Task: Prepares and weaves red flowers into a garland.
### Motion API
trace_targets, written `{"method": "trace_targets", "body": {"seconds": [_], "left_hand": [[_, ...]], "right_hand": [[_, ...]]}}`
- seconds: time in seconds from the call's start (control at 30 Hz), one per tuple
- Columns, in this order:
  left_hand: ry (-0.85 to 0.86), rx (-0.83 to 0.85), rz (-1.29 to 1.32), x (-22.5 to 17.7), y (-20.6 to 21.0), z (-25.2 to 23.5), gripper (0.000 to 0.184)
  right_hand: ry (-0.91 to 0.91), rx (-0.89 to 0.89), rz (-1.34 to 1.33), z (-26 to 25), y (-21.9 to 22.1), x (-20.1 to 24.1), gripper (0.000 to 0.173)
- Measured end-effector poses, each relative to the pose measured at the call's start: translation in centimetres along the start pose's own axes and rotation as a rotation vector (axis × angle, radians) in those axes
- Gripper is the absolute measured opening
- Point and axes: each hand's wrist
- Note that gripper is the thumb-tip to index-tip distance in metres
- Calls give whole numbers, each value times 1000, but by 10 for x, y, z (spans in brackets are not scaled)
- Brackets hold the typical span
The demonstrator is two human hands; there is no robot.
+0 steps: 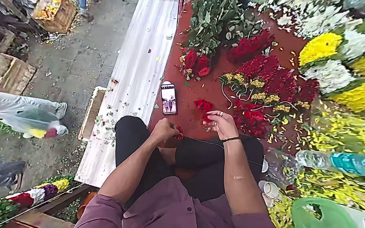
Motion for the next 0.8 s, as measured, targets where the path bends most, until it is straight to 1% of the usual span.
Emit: {"method": "trace_targets", "body": {"seconds": [0.1, 0.17, 0.3, 0.37, 0.5, 0.63, 0.7, 0.8], "left_hand": [[-11, 37, -8, -4, 3, -2, 22], [-26, 53, -16, -4, 6, -2, 22], [-62, 58, -37, -4, 5, -2, 22], [-56, 46, -42, -3, 6, -4, 22], [-56, 52, -35, -4, 8, -4, 21], [-63, 65, -59, -6, 9, -2, 21], [-60, 71, -55, -6, 8, -2, 22], [-70, 62, -43, -7, 6, -1, 23]], "right_hand": [[-124, -55, -87, 12, 8, -3, 19], [-183, -46, -97, 11, 9, -6, 19], [-194, -16, -126, 0, 10, -14, 15], [-203, 10, -118, -2, 10, -13, 15], [-278, 35, -102, -1, 10, -16, 15], [-371, 51, -103, 1, 10, -17, 18], [-374, 64, -96, 2, 11, -16, 20], [-386, 131, -87, 1, 12, -16, 24]]}}
Point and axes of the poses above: each hand's wrist, its own z-axis away from the middle knuckle, its own y-axis out of the palm, x = y × z, and after that the axes turned 2 degrees about -z, right-handed
